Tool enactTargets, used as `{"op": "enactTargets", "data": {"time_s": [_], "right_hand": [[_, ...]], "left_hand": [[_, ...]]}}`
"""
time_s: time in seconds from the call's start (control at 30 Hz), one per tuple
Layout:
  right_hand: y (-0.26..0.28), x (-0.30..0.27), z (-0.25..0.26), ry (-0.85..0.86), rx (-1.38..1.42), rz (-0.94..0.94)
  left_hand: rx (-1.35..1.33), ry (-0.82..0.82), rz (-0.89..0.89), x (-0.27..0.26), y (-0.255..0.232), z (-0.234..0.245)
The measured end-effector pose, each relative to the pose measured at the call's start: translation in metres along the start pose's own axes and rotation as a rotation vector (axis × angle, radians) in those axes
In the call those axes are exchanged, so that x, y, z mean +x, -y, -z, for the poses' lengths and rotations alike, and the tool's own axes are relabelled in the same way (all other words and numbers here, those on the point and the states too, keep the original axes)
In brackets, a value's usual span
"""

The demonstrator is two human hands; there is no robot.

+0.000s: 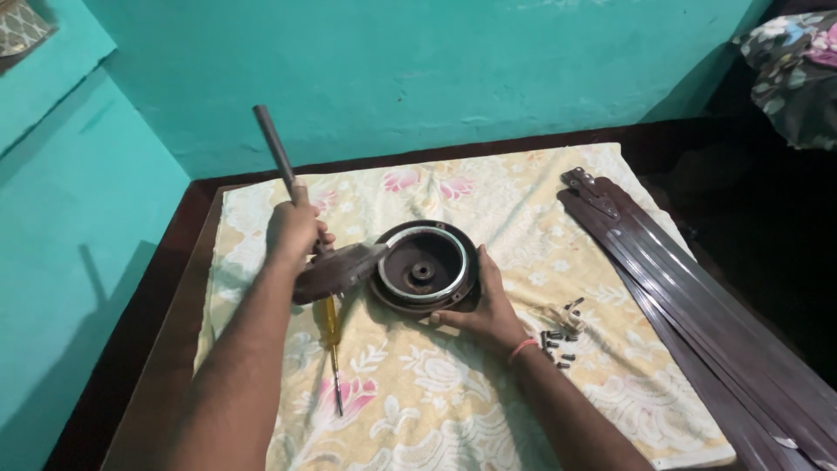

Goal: The person disassembles the central hub of an electric fan by removing screws, then reassembles it by aligning the parts and tightening the screws with a screwdriver. Fan blades and small hardware are visible on the table.

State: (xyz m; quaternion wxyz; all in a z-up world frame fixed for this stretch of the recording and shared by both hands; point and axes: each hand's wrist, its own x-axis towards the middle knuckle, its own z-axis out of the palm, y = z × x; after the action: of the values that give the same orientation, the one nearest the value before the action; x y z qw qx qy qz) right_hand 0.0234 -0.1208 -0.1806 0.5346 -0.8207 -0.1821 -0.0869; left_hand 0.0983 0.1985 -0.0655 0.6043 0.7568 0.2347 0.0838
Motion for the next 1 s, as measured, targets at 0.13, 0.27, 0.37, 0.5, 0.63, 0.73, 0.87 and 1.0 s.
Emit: {"op": "enactTargets", "data": {"time_s": [0.13, 0.27, 0.37, 0.5, 0.63, 0.73, 0.87, 1.0], "right_hand": [[0.009, 0.003, 0.004, 0.026, 0.005, -0.038], [0.011, 0.002, 0.004, 0.043, 0.027, -0.025], [0.013, 0.002, 0.006, 0.065, 0.091, -0.028], [0.021, 0.001, 0.007, 0.07, 0.031, -0.059], [0.034, 0.0, 0.012, 0.091, 0.125, -0.101], [0.041, 0.0, 0.011, 0.096, 0.14, -0.129], [0.043, 0.002, 0.013, 0.098, 0.059, -0.111], [0.038, 0.0, 0.012, 0.088, -0.015, -0.095]], "left_hand": [[-0.129, 0.057, 0.163, 0.029, 0.014, 0.013], [-0.053, 0.103, 0.23, 0.048, 0.028, 0.024], [0.025, 0.15, 0.252, 0.062, 0.033, 0.026], [0.191, 0.212, 0.26, 0.082, 0.03, 0.027], [0.466, 0.165, 0.242, 0.089, 0.018, 0.024], [0.76, 0.079, 0.17, 0.084, 0.007, 0.028], [1.041, 0.091, 0.058, 0.083, -0.009, 0.027], [0.929, 0.04, -0.046, 0.09, -0.006, 0.029]]}}
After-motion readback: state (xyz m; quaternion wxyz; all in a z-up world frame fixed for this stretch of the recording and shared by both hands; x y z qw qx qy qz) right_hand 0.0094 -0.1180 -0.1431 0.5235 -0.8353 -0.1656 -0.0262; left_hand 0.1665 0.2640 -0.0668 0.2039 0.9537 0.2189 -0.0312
